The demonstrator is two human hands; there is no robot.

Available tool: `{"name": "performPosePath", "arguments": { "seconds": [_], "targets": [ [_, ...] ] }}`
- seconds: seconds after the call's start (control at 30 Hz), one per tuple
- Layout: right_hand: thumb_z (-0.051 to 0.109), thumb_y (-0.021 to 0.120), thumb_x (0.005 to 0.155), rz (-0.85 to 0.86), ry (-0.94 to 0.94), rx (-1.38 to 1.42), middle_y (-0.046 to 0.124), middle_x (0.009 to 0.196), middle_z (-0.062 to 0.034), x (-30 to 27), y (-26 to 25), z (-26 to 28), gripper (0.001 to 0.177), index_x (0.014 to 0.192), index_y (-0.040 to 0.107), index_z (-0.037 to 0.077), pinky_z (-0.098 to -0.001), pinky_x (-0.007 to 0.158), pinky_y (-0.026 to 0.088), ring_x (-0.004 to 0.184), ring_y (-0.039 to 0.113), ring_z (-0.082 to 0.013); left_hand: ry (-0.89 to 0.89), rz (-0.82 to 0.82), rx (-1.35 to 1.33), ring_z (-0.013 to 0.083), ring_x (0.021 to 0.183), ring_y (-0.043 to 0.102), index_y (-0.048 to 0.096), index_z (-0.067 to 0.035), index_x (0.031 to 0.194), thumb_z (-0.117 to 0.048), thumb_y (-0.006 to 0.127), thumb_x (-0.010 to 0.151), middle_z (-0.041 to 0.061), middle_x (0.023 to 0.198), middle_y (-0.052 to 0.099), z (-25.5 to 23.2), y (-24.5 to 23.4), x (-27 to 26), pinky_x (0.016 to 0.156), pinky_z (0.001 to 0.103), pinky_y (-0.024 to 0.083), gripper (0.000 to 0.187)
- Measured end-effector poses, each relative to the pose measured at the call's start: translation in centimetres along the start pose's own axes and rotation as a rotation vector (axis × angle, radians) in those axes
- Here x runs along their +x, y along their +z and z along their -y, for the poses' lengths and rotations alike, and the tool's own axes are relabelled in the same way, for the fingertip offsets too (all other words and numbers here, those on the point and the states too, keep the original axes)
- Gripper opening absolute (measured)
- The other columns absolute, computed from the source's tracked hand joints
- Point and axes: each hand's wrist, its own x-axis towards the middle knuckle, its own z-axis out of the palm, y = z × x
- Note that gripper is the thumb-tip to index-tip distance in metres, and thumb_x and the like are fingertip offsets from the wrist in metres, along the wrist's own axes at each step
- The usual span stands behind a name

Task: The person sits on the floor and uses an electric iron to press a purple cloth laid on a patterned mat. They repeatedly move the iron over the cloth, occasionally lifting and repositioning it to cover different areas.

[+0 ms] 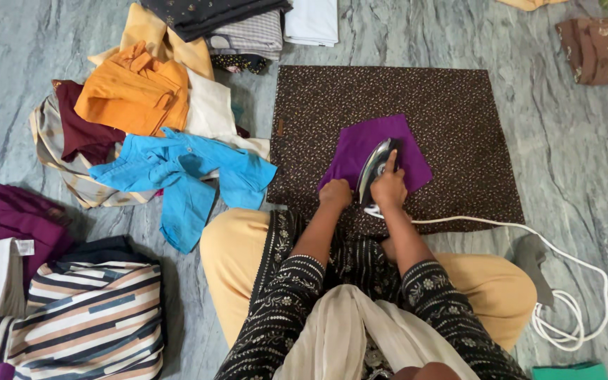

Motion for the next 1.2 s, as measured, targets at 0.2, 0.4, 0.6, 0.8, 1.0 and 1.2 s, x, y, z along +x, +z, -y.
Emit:
{"name": "performPosePath", "arguments": {
  "seconds": [0.2, 0.4, 0.6, 0.8, 1.0, 1.2],
  "targets": [
    [0.019, 0.058, 0.092, 0.006, 0.01, -0.023, 0.048, 0.137, -0.0356, -0.6, 0.5, -0.3, 0.089, 0.166, 0.009, 0.018, -0.0543, 0.094, 0.053, 0.109, 0.064, -0.0488, 0.025, 0.017, 0.058, 0.0344, 0.118, 0.068, 0.072, -0.008, 0.121, -0.034, 0.067, 0.096, 0.018, 0.126, 0.07, 0.2, 0.9, 0.5, 0.096, 0.045, 0.058, 0.036],
    [0.019, 0.058, 0.093, -0.037, 0.016, -0.018, 0.052, 0.135, -0.0327, 1.7, 0.3, -0.1, 0.088, 0.166, 0.011, 0.018, -0.0535, 0.094, 0.053, 0.109, 0.065, -0.0473, 0.026, 0.024, 0.113, 0.0333, 0.119, 0.068, 0.073, -0.011, 0.121, -0.033, 0.064, 0.097, 0.016, 0.127, 0.07, 0.1, 0.8, 0.4, 0.096, 0.045, 0.057, 0.034],
    [0.02, 0.059, 0.092, -0.028, 0.042, -0.024, 0.053, 0.133, -0.0314, 5.1, -0.4, 0.4, 0.089, 0.167, 0.011, 0.02, -0.0525, 0.095, 0.053, 0.108, 0.065, -0.0456, -0.004, 0.063, 0.174, 0.0323, 0.12, 0.068, 0.073, -0.012, 0.122, -0.033, 0.061, 0.099, 0.014, 0.129, 0.07, -0.5, 0.3, 0.6, 0.095, 0.046, 0.058, 0.033],
    [0.018, 0.059, 0.092, -0.028, 0.041, -0.045, 0.048, 0.14, -0.0332, 8.3, -0.4, 0.2, 0.091, 0.167, 0.009, 0.02, -0.052, 0.095, 0.053, 0.111, 0.065, -0.0458, 0.003, 0.073, 0.199, 0.0321, 0.12, 0.068, 0.07, -0.013, 0.126, -0.041, 0.061, 0.1, 0.013, 0.13, 0.07, -0.6, 0.0, 0.4, 0.095, 0.045, 0.058, 0.039],
    [0.018, 0.06, 0.091, -0.008, 0.01, -0.04, 0.045, 0.146, -0.0334, 7.4, -0.7, -0.6, 0.092, 0.167, 0.007, 0.021, -0.0531, 0.098, 0.051, 0.116, 0.063, -0.0465, 0.013, 0.051, 0.208, 0.0327, 0.119, 0.068, 0.069, -0.012, 0.126, -0.044, 0.062, 0.099, 0.014, 0.129, 0.069, -0.3, 0.4, 0.7, 0.095, 0.045, 0.057, 0.043],
    [0.018, 0.06, 0.091, -0.002, -0.001, 0.002, 0.048, 0.142, -0.0341, 3.7, -1.0, -0.9, 0.093, 0.166, 0.007, 0.02, -0.0548, 0.097, 0.052, 0.113, 0.063, -0.0494, 0.048, 0.004, 0.235, 0.0332, 0.118, 0.069, 0.072, -0.013, 0.124, -0.041, 0.063, 0.098, 0.014, 0.127, 0.071, 0.3, 1.7, 1.2, 0.094, 0.045, 0.058, 0.039]
  ]
}}
